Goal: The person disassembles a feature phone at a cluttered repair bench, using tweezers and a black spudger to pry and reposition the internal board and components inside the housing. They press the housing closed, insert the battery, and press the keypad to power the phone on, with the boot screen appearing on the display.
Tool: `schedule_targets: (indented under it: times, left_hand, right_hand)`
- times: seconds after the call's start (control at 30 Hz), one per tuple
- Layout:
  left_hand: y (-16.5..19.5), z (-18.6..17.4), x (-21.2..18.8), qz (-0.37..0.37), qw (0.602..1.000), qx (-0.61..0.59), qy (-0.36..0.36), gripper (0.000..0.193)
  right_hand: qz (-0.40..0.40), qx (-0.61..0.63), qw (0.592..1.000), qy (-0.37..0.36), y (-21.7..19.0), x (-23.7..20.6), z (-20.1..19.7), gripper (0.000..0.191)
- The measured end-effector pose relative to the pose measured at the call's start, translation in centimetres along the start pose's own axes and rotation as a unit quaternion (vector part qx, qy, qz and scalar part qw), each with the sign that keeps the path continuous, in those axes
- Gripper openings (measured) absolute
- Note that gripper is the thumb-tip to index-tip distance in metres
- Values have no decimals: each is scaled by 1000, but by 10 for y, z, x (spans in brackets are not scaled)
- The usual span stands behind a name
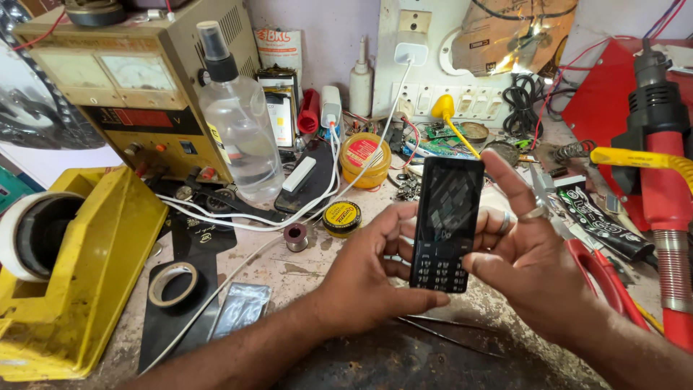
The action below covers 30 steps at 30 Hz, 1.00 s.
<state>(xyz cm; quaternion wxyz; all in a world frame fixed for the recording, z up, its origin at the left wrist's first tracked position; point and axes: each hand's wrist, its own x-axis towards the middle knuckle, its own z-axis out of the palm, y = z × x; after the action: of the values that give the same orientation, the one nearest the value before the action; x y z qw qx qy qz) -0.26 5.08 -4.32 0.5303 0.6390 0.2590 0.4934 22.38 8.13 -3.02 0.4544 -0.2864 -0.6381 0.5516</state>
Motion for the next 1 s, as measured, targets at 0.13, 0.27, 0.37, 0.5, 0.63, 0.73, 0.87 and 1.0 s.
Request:
schedule_targets:
  times: [0.13,0.27,0.37,0.5,0.63,0.73,0.87,1.0]
  left_hand:
    - [1,-3,-9,-9,1000,-11,-9,91]
    - [1,0,-14,-20,1000,-17,-14,88]
    - [1,0,-13,-25,999,-24,-17,87]
    - [0,1,-12,-20,1000,-10,-12,86]
    - [-1,1,-12,-15,1000,-8,-10,87]
    - [-3,1,-12,-6,1000,-16,-14,88]
    - [-6,-1,-12,-1,999,-36,-21,87]
    - [-9,1,-11,11,1000,-14,-11,86]
  right_hand:
    - [-70,20,995,-69,6,-7,2,112]
    - [-28,10,999,-35,4,-12,5,114]
    - [-6,-12,1000,-23,0,-11,8,113]
    - [-6,-20,999,-24,-5,-10,12,113]
    - [-13,-9,1000,-23,-6,-10,12,112]
    - [-11,-10,1000,-23,-5,-10,10,112]
    - [-8,-8,1000,-19,-2,-10,9,113]
    - [-11,-25,1000,-15,-3,-8,9,113]
